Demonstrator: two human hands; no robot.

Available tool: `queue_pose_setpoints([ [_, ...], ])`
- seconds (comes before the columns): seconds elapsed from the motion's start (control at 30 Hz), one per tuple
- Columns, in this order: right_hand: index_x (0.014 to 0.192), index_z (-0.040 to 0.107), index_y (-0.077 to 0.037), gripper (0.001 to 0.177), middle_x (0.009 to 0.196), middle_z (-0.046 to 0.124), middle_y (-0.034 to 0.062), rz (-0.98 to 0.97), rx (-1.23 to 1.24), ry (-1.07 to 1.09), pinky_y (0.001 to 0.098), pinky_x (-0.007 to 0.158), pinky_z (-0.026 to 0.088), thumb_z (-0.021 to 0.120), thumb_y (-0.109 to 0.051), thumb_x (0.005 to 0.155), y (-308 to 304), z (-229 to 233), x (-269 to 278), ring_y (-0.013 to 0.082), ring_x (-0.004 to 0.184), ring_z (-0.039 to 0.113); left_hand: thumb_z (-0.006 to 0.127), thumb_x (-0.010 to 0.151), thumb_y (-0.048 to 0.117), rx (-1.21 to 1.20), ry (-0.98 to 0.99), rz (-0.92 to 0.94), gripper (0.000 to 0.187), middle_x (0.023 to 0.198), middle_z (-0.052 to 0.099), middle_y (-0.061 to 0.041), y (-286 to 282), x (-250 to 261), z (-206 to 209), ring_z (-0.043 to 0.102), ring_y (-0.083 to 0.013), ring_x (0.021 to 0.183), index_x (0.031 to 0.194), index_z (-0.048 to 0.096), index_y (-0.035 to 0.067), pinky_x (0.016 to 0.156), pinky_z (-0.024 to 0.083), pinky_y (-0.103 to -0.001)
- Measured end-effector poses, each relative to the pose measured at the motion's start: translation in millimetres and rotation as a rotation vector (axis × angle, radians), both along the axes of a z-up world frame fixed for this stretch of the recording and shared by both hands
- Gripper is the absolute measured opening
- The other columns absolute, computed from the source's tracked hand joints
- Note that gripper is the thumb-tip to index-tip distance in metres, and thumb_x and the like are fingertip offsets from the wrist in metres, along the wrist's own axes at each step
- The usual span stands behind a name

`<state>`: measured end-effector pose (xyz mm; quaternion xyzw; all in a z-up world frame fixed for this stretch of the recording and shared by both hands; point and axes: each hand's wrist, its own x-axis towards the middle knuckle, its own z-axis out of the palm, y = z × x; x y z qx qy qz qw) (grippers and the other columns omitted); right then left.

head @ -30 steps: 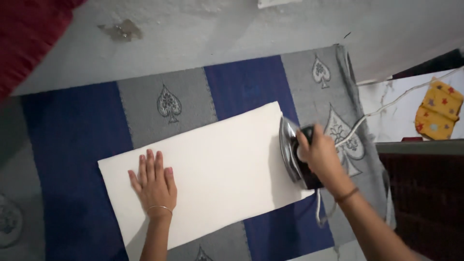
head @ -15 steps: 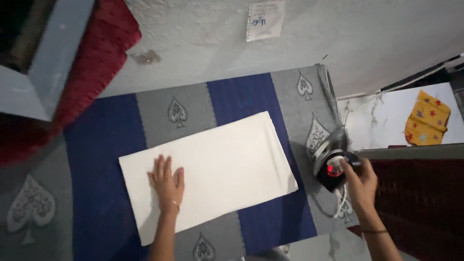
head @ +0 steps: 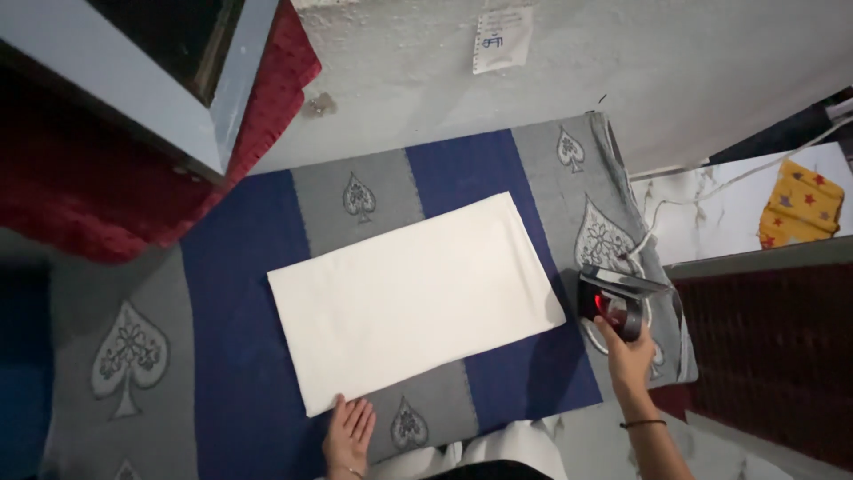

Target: Ironing and folding a white piece of fabric on a bed surface.

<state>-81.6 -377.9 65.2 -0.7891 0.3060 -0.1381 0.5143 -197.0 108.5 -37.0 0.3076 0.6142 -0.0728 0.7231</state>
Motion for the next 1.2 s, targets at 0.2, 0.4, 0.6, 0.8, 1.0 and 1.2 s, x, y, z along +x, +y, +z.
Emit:
queue_pose_setpoints([
  [0.2,0.119,0.05,0.007,0.043,0.1,0.056,0.0013,-0.167,0.115,-0.12,0.0352,0.079,0.041,0.08,-0.004,0.089,7,-35,-35,0.0162,0.092,0.053,0.068,0.095,0.045,-0.2,-0.168,0.133,0.06,0.119,0.065,-0.013,7,9,-48,0.062,-0.027,0.115,0.124,0.058,-0.006,0.105,0.051,-0.041],
  [0.4,0.092,0.058,-0.011,0.024,0.08,0.06,0.0042,-0.192,1.136,0.388,0.048,0.091,0.055,0.069,-0.032,0.098,78,-113,-58,0.022,0.079,0.062,0.071,0.088,0.03,-0.078,-0.304,0.073,0.036,0.099,0.062,-0.012,-7,55,32,0.062,-0.025,0.089,0.112,0.063,0.004,0.087,0.056,-0.039],
  [0.6,0.101,0.068,-0.009,0.021,0.093,0.071,0.003,-0.244,1.297,0.29,0.0367,0.079,0.055,0.073,-0.025,0.089,81,-110,31,0.0191,0.085,0.069,0.067,0.093,0.024,0.098,-0.556,-0.113,0.034,0.102,0.065,-0.015,-5,74,102,0.064,-0.028,0.08,0.114,0.061,-0.002,0.078,0.056,-0.042],
  [0.8,0.098,0.067,-0.006,0.015,0.082,0.071,0.0013,-0.172,0.973,0.046,0.023,0.059,0.048,0.066,-0.012,0.084,108,120,19,0.012,0.072,0.065,0.057,0.088,0.024,0.264,-0.653,-0.012,0.033,0.099,0.07,-0.012,10,70,260,0.064,-0.0244,0.073,0.117,0.062,0.007,0.059,0.047,-0.04],
  [1.0,0.091,0.057,-0.004,0.018,0.073,0.052,-0.0022,0.069,1.058,-0.229,0.0312,0.064,0.054,0.068,-0.009,0.105,56,105,-5,0.0123,0.065,0.056,0.057,0.103,0.03,0.253,-0.786,-0.087,0.034,0.083,0.07,-0.019,73,34,188,0.065,-0.0329,0.066,0.104,0.061,-0.004,0.056,0.05,-0.046],
  [1.2,0.106,0.059,-0.008,0.021,0.105,0.074,0.0098,-0.077,0.956,0.015,0.0486,0.089,0.056,0.048,-0.026,0.1,128,89,86,0.0336,0.106,0.07,0.048,0.102,0.045,0.281,-0.674,-0.383,0.052,0.113,0.075,-0.017,60,150,150,0.072,-0.0246,0.092,0.118,0.067,-0.001,0.082,0.058,-0.037],
])
